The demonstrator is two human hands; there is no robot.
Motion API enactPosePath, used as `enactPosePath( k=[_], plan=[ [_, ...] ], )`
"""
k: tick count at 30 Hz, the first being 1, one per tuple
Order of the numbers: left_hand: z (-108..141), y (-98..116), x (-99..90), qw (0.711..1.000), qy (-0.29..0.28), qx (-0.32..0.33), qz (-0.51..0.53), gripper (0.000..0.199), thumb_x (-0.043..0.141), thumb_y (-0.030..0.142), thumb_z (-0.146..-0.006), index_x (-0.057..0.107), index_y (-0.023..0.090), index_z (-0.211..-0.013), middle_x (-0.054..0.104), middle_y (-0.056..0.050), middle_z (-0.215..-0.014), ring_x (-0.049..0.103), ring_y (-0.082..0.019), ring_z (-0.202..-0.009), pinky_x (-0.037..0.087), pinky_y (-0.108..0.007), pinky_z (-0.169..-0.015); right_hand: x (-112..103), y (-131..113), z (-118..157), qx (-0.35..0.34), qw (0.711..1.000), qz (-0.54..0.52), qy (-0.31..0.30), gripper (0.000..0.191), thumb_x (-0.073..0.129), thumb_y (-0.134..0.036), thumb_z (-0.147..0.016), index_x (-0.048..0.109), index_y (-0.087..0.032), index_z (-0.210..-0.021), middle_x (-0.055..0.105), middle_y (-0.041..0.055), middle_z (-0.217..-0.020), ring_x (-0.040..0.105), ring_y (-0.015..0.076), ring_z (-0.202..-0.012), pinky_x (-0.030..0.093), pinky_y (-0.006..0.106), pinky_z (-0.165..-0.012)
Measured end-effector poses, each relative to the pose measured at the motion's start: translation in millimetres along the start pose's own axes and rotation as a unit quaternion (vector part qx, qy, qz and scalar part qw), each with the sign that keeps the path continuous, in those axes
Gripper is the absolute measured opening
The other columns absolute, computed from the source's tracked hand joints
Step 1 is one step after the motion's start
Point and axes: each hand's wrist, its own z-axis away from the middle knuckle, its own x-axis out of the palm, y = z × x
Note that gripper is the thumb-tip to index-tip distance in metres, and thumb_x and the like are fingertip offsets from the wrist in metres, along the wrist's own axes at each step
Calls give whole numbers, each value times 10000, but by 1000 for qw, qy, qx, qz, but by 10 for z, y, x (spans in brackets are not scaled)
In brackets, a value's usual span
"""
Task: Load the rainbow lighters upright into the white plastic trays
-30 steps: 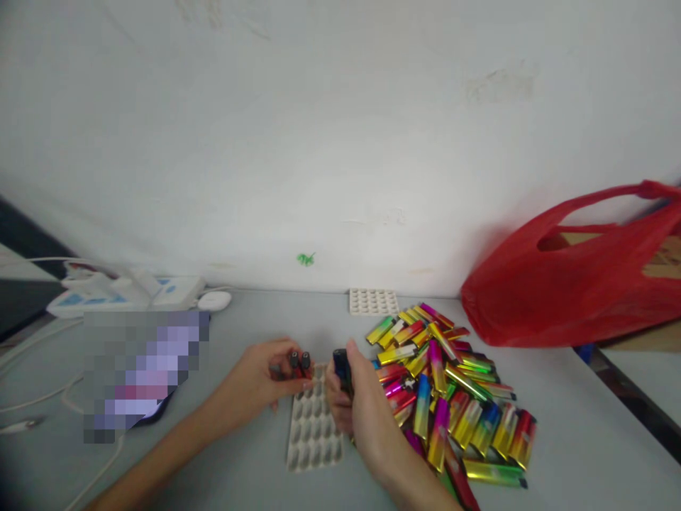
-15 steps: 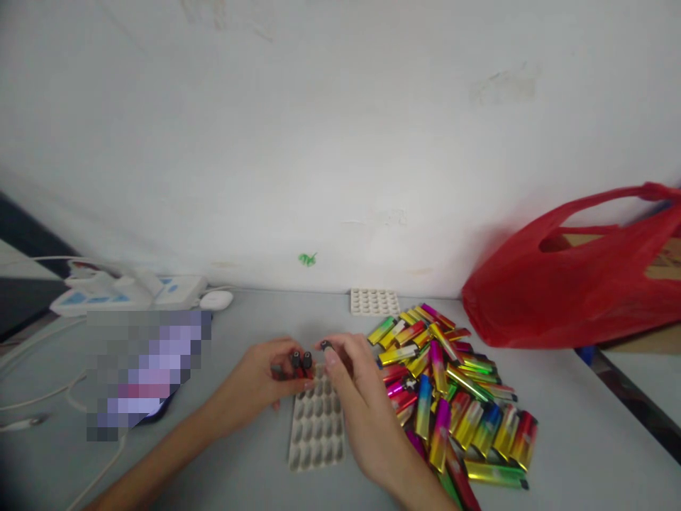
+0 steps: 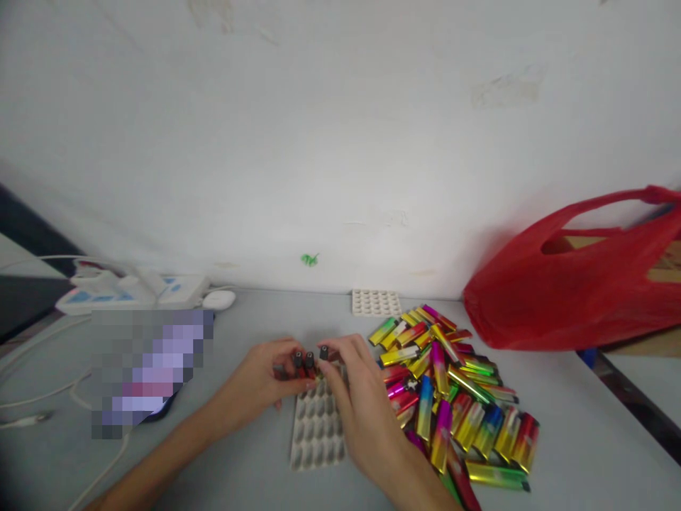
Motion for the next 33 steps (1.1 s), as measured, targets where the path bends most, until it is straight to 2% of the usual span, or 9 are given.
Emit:
enactPosePath(
  k=[8,20,24,26,28,31,33],
  plan=[
    [2,2,-4,1000,8,14,-3,330,886,453,-740,691,190,-778,597,32,-784,648,-175,-584,547,-238,-421,-9,-85,32,3,998,29,-50,222,512,-200,-1169,659,-256,-1326,667,68,-1260,665,234,-1183,529,368,-1040],
    [1,10,-19,1000,-5,1,-15,301,884,408,-757,783,182,-927,628,17,-826,623,-163,-613,525,-217,-468,-23,-99,52,10,998,41,-36,335,516,-133,-1078,645,-255,-1362,687,78,-1287,654,263,-1241,537,416,-1075],
    [6,32,-18,1000,-6,6,-22,287,877,389,-770,798,175,-944,631,7,-855,615,-160,-629,513,-206,-461,-28,-36,38,17,992,120,20,372,477,-124,-1042,660,-211,-1354,701,124,-1301,661,303,-1254,546,489,-1097],
    [9,38,-16,1000,-9,10,-20,283,877,389,-780,808,174,-950,636,2,-870,611,-155,-636,512,-200,-462,-40,22,28,21,977,205,61,381,474,-128,-1032,673,-171,-1353,716,166,-1315,653,344,-1287,522,551,-1148],
    [9,33,-11,1000,-12,8,-15,286,874,394,-783,814,172,-953,632,-1,-871,613,-160,-641,517,-202,-450,-52,89,20,17,949,304,85,414,483,-140,-1032,671,-109,-1400,718,228,-1390,611,401,-1394,469,610,-1219],
    [3,16,-6,1000,-11,4,-19,303,874,404,-785,822,171,-971,616,2,-846,613,-164,-637,514,-200,-433,-54,179,19,14,901,425,86,496,504,-163,-1037,635,-3,-1488,667,323,-1532,514,473,-1548,397,654,-1287],
    [-2,9,-5,1000,-10,2,-21,314,877,409,-781,827,173,-981,615,0,-844,617,-166,-643,511,-196,-431,-42,217,27,25,881,467,73,530,522,-185,-1036,619,25,-1513,661,357,-1543,524,498,-1553,403,670,-1278]
  ],
)
